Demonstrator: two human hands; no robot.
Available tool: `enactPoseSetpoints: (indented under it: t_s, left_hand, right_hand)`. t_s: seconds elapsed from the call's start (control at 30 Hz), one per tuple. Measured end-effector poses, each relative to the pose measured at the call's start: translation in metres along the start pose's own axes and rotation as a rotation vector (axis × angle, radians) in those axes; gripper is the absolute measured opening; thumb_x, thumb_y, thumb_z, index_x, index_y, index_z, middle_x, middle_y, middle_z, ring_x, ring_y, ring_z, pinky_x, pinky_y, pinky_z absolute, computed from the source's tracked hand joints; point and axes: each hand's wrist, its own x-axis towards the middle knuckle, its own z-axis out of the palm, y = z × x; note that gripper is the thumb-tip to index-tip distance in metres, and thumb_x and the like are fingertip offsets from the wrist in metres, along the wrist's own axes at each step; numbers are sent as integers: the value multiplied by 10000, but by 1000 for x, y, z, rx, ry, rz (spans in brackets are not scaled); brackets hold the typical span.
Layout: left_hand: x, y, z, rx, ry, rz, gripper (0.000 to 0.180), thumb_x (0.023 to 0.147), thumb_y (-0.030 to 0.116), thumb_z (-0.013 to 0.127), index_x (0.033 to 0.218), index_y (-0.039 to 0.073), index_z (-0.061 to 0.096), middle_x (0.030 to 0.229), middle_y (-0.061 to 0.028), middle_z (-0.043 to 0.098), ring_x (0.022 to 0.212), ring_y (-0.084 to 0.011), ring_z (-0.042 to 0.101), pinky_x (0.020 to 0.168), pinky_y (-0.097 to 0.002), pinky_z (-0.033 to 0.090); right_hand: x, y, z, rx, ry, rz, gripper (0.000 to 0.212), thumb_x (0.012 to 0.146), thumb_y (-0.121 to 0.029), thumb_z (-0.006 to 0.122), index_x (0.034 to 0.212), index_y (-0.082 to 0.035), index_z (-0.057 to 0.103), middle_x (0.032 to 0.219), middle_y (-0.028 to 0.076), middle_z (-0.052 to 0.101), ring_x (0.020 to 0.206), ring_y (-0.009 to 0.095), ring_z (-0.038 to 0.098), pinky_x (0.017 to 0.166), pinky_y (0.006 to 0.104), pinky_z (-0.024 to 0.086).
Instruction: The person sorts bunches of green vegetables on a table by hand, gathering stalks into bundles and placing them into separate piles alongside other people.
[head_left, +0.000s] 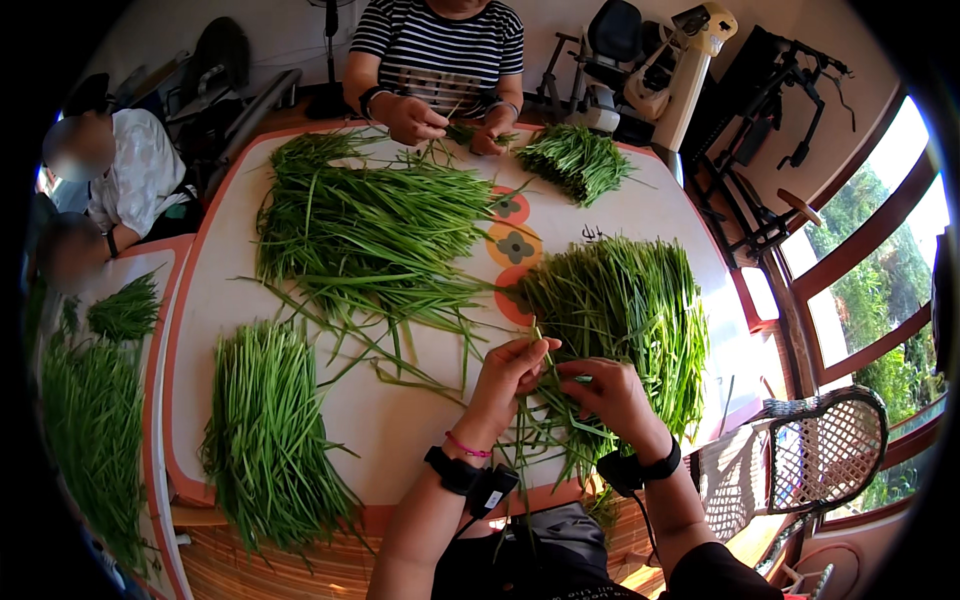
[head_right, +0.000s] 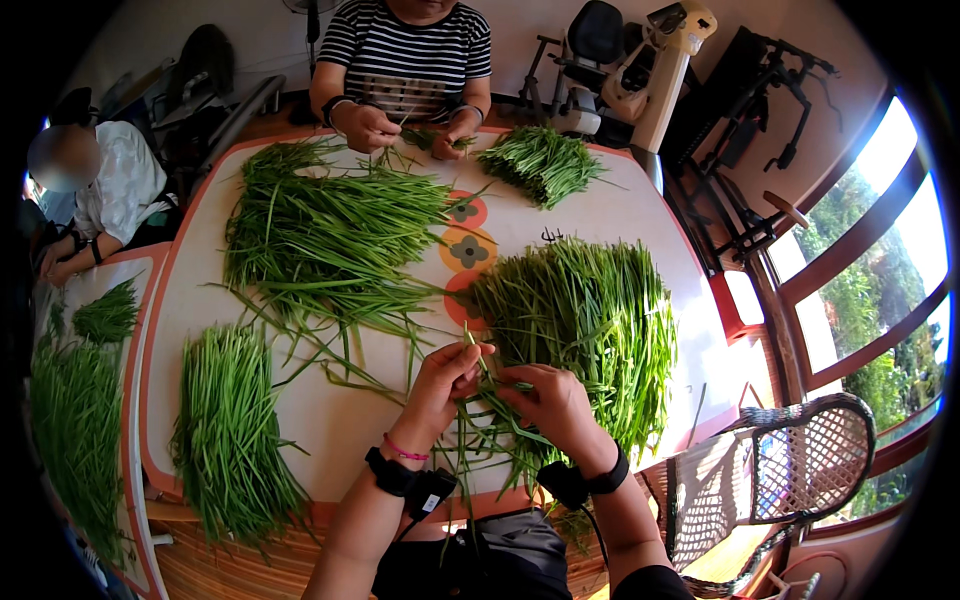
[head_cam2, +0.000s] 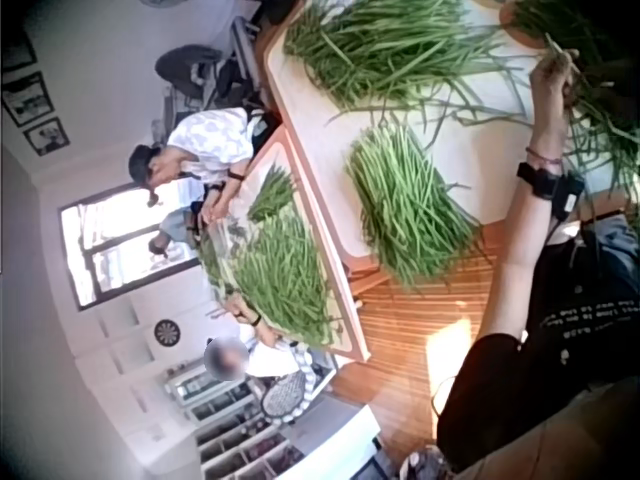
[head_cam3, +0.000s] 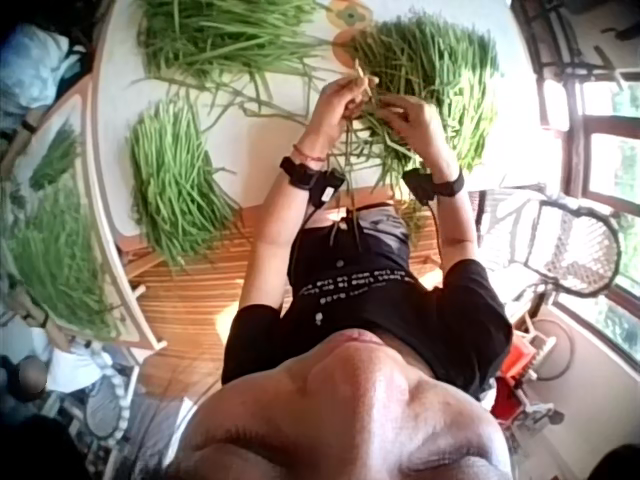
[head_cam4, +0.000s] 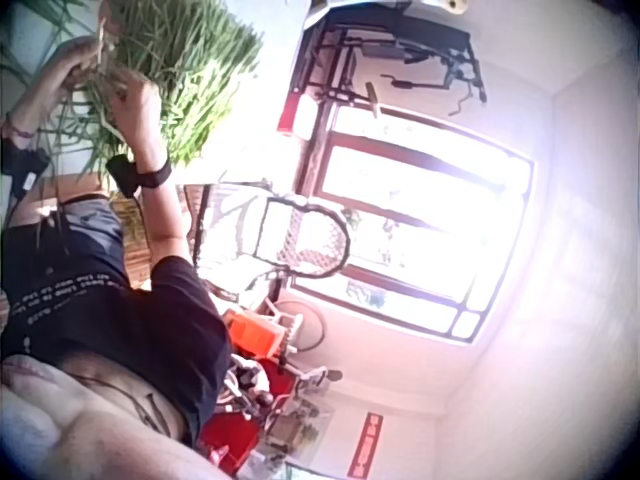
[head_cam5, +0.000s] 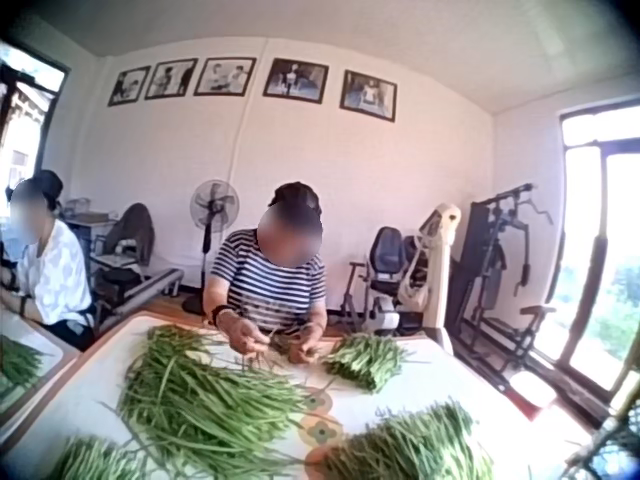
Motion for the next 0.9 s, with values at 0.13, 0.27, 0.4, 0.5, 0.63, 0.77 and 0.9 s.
enactPoseSetpoints:
  t_s: [0.13, 0.27, 0.4, 0.5, 0.63, 0.77, 0.9]
  left_hand:
    - [2, 0, -4, -27, 32, 2, 266, 849, 238, 634, 1010, 27, 637, 585, 101, 352, 511, 1, 292, 459, -170, 199]
    - [2, 1, -5, 49, 73, 22, 286, 849, 263, 634, 987, 13, 621, 612, 94, 377, 523, -7, 309, 457, -168, 226]
    - [4, -2, -7, 94, 129, 76, 283, 848, 272, 633, 981, 23, 630, 616, 88, 384, 535, -7, 314, 461, -161, 229]
    - [5, -2, -8, 54, 141, 106, 277, 845, 275, 637, 976, 31, 645, 651, 77, 456, 539, -5, 319, 468, -155, 222]
    - [4, -1, -7, 17, 71, 131, 281, 864, 274, 608, 988, 23, 632, 796, 30, 553, 561, -10, 329, 468, -145, 242]
    - [3, -2, -4, -31, -5, 107, 290, 891, 288, 568, 1006, 27, 616, 824, 36, 538, 591, -16, 338, 476, -148, 246]
    - [2, -1, -5, -76, -56, 58, 261, 890, 299, 566, 991, 63, 610, 883, 47, 545, 609, -22, 354, 495, -148, 279]
  right_hand:
    - [-1, 4, 0, -84, 8, -66, 167, 773, -101, 676, 920, -25, 655, 761, 87, 619, 483, 168, 586, 450, 261, 432]
    - [-6, 1, -9, -23, 77, -50, 149, 789, -59, 654, 928, -4, 653, 747, 83, 631, 497, 138, 595, 449, 240, 441]
    - [-15, -9, -29, 118, 136, 9, 137, 799, -11, 633, 931, 24, 646, 737, 73, 651, 534, 90, 602, 473, 207, 466]
    - [-22, -16, -50, 144, 187, 58, 150, 800, -1, 621, 947, 12, 648, 744, 71, 665, 527, 91, 600, 475, 205, 463]
    - [-32, -15, -75, 241, 270, 100, 209, 799, -4, 625, 1007, 0, 612, 718, 71, 659, 519, 85, 588, 462, 184, 436]
    - [-23, -8, -59, 111, 179, 56, 296, 746, -17, 690, 1031, -30, 612, 689, 25, 626, 559, 61, 572, 474, 201, 429]
    - [-3, 2, -20, -447, 150, -224, 220, 746, -158, 692, 954, -100, 650, 854, 48, 616, 542, 178, 576, 496, 285, 451]
